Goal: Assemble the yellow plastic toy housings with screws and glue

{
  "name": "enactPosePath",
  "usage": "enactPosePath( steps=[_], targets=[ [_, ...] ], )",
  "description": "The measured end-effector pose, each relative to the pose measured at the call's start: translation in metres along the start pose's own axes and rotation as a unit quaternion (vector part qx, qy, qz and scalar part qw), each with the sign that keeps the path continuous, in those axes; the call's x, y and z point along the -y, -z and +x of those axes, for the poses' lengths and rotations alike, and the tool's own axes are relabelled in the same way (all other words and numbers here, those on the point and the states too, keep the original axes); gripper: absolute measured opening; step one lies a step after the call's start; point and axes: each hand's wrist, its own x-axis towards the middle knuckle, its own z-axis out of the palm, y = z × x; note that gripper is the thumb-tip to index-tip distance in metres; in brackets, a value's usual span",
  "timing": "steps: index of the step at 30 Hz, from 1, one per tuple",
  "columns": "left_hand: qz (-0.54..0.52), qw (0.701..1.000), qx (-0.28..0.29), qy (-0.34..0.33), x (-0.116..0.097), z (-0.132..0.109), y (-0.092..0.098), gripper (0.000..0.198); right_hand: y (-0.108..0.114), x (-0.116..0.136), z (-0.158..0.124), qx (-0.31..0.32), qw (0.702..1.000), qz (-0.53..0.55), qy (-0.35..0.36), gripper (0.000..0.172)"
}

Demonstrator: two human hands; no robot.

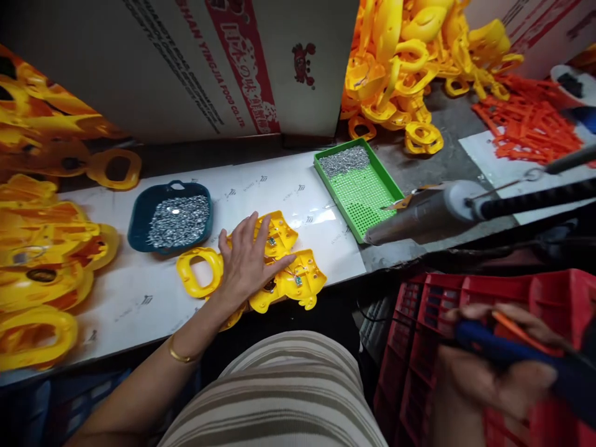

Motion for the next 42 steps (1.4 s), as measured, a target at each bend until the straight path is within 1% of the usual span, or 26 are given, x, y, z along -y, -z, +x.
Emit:
enactPosePath(
  steps=[1, 2, 3, 4, 6, 8, 11, 12, 14, 16, 18, 20, 22, 23, 25, 26, 27, 28, 29, 30, 31, 33, 36, 38, 40, 42],
  targets=[
    [-0.003, 1.0, -0.001, -0.002, 0.001, 0.0, 0.001, 0.086, -0.003, -0.011, 0.008, -0.112, 0.993, 0.039, 0.001, 0.058],
    [-0.006, 1.0, -0.007, -0.006, 0.001, 0.0, 0.003, 0.085, -0.007, -0.022, 0.017, -0.23, 0.967, 0.109, -0.014, 0.04],
    [-0.009, 1.0, -0.016, -0.011, 0.002, 0.0, 0.005, 0.084, -0.012, -0.033, 0.027, -0.296, 0.943, 0.146, -0.046, 0.032],
    [-0.01, 0.999, -0.029, -0.017, 0.004, -0.002, 0.009, 0.081, -0.017, -0.043, 0.038, -0.279, 0.941, 0.167, -0.09, 0.035],
    [-0.004, 0.998, -0.061, -0.028, 0.007, -0.009, 0.017, 0.072, -0.027, -0.059, 0.059, -0.173, 0.95, 0.194, -0.174, 0.042],
    [0.008, 0.996, -0.088, -0.032, 0.012, -0.022, 0.024, 0.061, -0.036, -0.066, 0.077, -0.067, 0.954, 0.183, -0.226, 0.047],
    [0.024, 0.995, -0.098, -0.021, 0.017, -0.046, 0.032, 0.053, -0.046, -0.061, 0.095, -0.007, 0.96, 0.142, -0.239, 0.048],
    [0.028, 0.995, -0.091, -0.014, 0.017, -0.054, 0.032, 0.055, -0.048, -0.058, 0.1, 0.003, 0.967, 0.111, -0.231, 0.046],
    [0.034, 0.997, -0.074, 0.0, 0.017, -0.067, 0.029, 0.057, -0.05, -0.057, 0.107, 0.066, 0.975, 0.052, -0.204, 0.041],
    [0.037, 0.997, -0.063, 0.015, 0.017, -0.075, 0.025, 0.057, -0.049, -0.064, 0.11, 0.069, 0.983, 0.011, -0.168, 0.041],
    [0.035, 0.997, -0.062, 0.025, 0.016, -0.079, 0.02, 0.055, -0.042, -0.073, 0.105, 0.039, 0.99, -0.015, -0.136, 0.041],
    [0.031, 0.997, -0.062, 0.031, 0.015, -0.081, 0.017, 0.055, -0.031, -0.076, 0.09, 0.006, 0.995, -0.064, -0.076, 0.032],
    [0.026, 0.997, -0.063, 0.033, 0.014, -0.081, 0.015, 0.054, -0.021, -0.063, 0.066, -0.043, 0.991, -0.126, 0.006, 0.029],
    [0.023, 0.997, -0.064, 0.032, 0.014, -0.082, 0.015, 0.051, -0.019, -0.05, 0.053, -0.103, 0.986, -0.127, 0.033, 0.032],
    [0.017, 0.997, -0.068, 0.028, 0.013, -0.082, 0.014, 0.044, -0.024, -0.011, 0.028, -0.099, 0.99, -0.069, 0.072, 0.034],
    [0.014, 0.997, -0.069, 0.027, 0.013, -0.083, 0.014, 0.041, -0.032, 0.013, 0.017, -0.057, 0.993, -0.027, 0.098, 0.034],
    [0.012, 0.997, -0.071, 0.027, 0.013, -0.084, 0.013, 0.038, -0.043, 0.038, 0.009, 0.012, 0.99, 0.001, 0.139, 0.029],
    [0.011, 0.997, -0.074, 0.027, 0.012, -0.084, 0.013, 0.037, -0.056, 0.062, 0.003, 0.12, 0.973, 0.025, 0.194, 0.024],
    [0.01, 0.997, -0.077, 0.028, 0.012, -0.085, 0.012, 0.036, -0.071, 0.084, -0.001, 0.226, 0.944, 0.028, 0.237, 0.024],
    [0.011, 0.996, -0.08, 0.029, 0.011, -0.086, 0.011, 0.035, -0.087, 0.104, -0.003, 0.275, 0.921, 0.017, 0.277, 0.024],
    [0.013, 0.996, -0.084, 0.029, 0.011, -0.086, 0.011, 0.035, -0.102, 0.12, -0.004, 0.297, 0.902, -0.011, 0.312, 0.026],
    [0.018, 0.995, -0.089, 0.029, 0.01, -0.088, 0.01, 0.035, -0.127, 0.142, -0.005, 0.308, 0.874, -0.09, 0.364, 0.029],
    [0.026, 0.995, -0.095, 0.029, 0.01, -0.088, 0.008, 0.035, -0.147, 0.155, -0.005, 0.336, 0.837, -0.168, 0.398, 0.025],
    [0.031, 0.994, -0.097, 0.026, 0.01, -0.088, 0.008, 0.035, -0.149, 0.153, -0.004, 0.36, 0.834, -0.17, 0.382, 0.022],
    [0.031, 0.995, -0.097, 0.022, 0.011, -0.088, 0.007, 0.035, -0.142, 0.143, 0.0, 0.371, 0.862, -0.116, 0.326, 0.022],
    [0.028, 0.995, -0.093, 0.02, 0.012, -0.088, 0.007, 0.034, -0.131, 0.125, 0.007, 0.372, 0.901, -0.027, 0.223, 0.021]
  ],
)
